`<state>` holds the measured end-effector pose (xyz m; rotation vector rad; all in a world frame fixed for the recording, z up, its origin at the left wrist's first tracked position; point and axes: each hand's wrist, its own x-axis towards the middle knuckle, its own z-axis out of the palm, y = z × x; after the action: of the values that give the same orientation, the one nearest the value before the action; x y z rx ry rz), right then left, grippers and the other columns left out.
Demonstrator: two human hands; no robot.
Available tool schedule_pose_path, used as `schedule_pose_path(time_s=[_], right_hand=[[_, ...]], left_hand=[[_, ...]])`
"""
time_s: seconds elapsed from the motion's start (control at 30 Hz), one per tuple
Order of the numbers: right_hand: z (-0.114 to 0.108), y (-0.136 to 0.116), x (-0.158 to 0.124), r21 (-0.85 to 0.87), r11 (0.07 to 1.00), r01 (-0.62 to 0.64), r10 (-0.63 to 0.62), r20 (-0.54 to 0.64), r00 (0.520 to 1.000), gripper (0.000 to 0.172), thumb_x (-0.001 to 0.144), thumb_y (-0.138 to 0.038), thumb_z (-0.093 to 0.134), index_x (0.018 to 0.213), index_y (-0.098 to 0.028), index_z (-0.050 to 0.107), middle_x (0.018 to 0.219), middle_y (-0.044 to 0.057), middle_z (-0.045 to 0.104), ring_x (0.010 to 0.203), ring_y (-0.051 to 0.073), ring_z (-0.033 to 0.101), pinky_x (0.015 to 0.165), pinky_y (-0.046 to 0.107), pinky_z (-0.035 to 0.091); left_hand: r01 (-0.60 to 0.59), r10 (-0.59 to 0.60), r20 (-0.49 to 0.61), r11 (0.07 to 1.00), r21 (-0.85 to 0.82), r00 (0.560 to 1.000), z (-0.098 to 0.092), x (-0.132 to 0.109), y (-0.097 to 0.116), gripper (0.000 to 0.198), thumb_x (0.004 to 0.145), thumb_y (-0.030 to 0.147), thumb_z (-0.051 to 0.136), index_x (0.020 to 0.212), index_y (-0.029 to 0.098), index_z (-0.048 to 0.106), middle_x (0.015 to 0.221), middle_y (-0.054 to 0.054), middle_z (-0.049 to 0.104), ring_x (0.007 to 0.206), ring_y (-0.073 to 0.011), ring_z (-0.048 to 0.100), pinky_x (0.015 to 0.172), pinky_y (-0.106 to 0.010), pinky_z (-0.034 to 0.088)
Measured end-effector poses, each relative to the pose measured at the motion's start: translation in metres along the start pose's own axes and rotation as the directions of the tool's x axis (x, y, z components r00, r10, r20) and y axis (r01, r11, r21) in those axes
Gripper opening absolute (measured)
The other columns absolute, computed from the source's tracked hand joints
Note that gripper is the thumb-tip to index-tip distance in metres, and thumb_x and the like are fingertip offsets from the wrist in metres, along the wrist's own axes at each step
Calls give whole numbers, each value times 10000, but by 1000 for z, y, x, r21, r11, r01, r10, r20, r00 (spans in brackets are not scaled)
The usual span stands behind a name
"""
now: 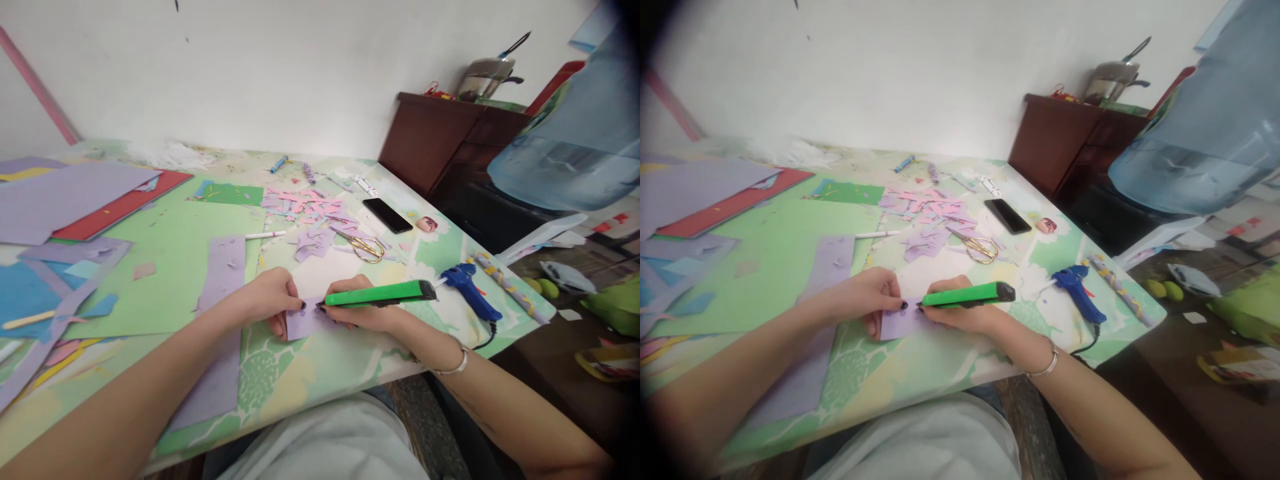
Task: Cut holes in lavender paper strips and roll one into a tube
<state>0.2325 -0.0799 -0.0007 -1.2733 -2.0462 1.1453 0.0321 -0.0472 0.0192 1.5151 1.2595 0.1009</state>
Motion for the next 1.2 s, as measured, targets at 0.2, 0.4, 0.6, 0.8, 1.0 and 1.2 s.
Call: schedule_pose_path(time_s=[0.2, 0.4, 0.6, 0.8, 1.0, 1.2], right_hand=[[1, 3, 2, 14, 1000, 7, -7, -6, 1000, 97, 723, -166, 558, 627, -151, 557, 483, -35, 547, 431, 70, 484, 426, 162, 378], [3, -3, 4, -182, 983, 4, -15, -55, 998, 151, 733, -237, 564, 609, -158, 527, 487, -47, 492, 471, 69, 424, 455, 172, 321], [5, 2, 6, -306, 950, 58, -92, -95, 991, 188, 728, -244, 547, 573, -159, 480, 532, -52, 472, 523, 69, 393, 514, 187, 301], [5, 0, 5, -262, 964, 34, -62, -97, 993, 181, 720, -244, 542, 568, -159, 493, 529, -43, 473, 512, 73, 376, 506, 194, 304], [3, -5, 4, -244, 969, 27, -49, -85, 995, 196, 718, -254, 540, 555, -160, 487, 516, -38, 464, 510, 77, 377, 504, 197, 306], [6, -3, 4, -308, 951, 29, -64, -106, 992, 178, 711, -222, 540, 552, -157, 494, 518, -42, 480, 510, 72, 397, 511, 195, 301]], left_hand=[[-150, 175, -184, 979, 139, 967, 0, 9, 1, 119, 624, 278, 608, 601, 182, 542, 467, 33, 533, 436, -129, 525, 406, -208, 350], [-271, 284, -92, 954, 132, 954, 2, 16, -4, 100, 637, 218, 571, 728, 176, 565, 486, 69, 495, 450, -93, 446, 444, -197, 308], [-280, 284, -60, 957, 74, 957, 5, 15, -5, 117, 645, 160, 525, 758, 192, 531, 486, 78, 463, 416, -87, 426, 406, -189, 279], [-265, 268, -57, 963, 53, 962, 6, 14, -4, 111, 647, 156, 523, 749, 197, 524, 490, 75, 474, 408, -93, 448, 399, -192, 291], [-251, 253, -64, 967, 40, 965, 6, 13, -2, 100, 637, 162, 533, 730, 200, 525, 478, 78, 473, 407, -93, 443, 399, -192, 290], [-268, 275, -88, 960, 81, 957, 4, 16, -5, 89, 629, 188, 559, 716, 194, 546, 470, 77, 481, 410, -89, 432, 414, -195, 294]])
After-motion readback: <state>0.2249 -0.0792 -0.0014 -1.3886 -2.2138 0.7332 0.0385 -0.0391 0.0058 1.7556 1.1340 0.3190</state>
